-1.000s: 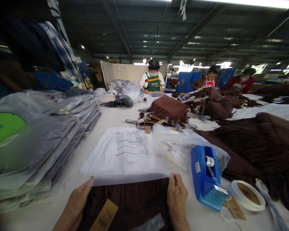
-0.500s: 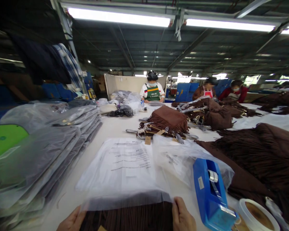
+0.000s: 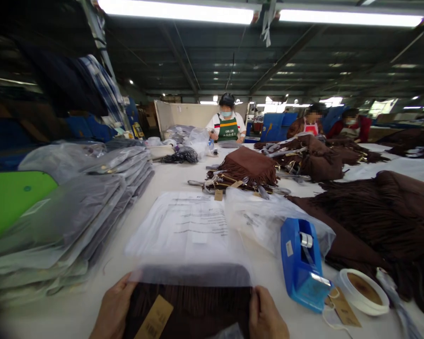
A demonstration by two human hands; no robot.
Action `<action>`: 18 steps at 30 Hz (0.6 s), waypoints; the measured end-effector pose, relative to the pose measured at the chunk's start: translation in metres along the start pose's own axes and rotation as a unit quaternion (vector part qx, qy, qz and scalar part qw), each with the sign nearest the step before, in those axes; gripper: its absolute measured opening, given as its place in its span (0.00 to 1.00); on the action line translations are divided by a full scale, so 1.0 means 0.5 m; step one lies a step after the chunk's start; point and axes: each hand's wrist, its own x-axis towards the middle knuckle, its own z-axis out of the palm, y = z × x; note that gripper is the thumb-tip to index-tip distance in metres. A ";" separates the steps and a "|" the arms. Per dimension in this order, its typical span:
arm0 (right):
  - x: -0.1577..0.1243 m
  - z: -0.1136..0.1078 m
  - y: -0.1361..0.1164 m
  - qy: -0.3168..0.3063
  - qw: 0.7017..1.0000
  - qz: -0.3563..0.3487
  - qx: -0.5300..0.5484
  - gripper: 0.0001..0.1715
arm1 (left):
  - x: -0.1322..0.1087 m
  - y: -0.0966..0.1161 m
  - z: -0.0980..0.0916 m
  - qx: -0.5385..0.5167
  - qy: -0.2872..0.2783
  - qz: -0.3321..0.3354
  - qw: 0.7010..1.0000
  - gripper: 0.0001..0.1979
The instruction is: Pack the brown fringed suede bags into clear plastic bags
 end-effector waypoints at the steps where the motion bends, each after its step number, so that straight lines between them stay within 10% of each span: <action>1: 0.001 -0.003 0.004 -0.008 1.000 -0.002 -0.018 0.15 | -0.005 0.002 -0.002 -0.025 -0.013 0.008 1.000 0.28; 11: -0.010 -0.027 -0.030 -0.037 0.988 0.082 -0.124 0.12 | -0.033 -0.016 -0.033 0.115 0.034 0.043 0.992 0.30; 18: -0.013 -0.025 -0.038 -0.023 0.987 0.072 -0.142 0.10 | -0.031 -0.104 -0.074 0.237 0.008 0.114 0.965 0.28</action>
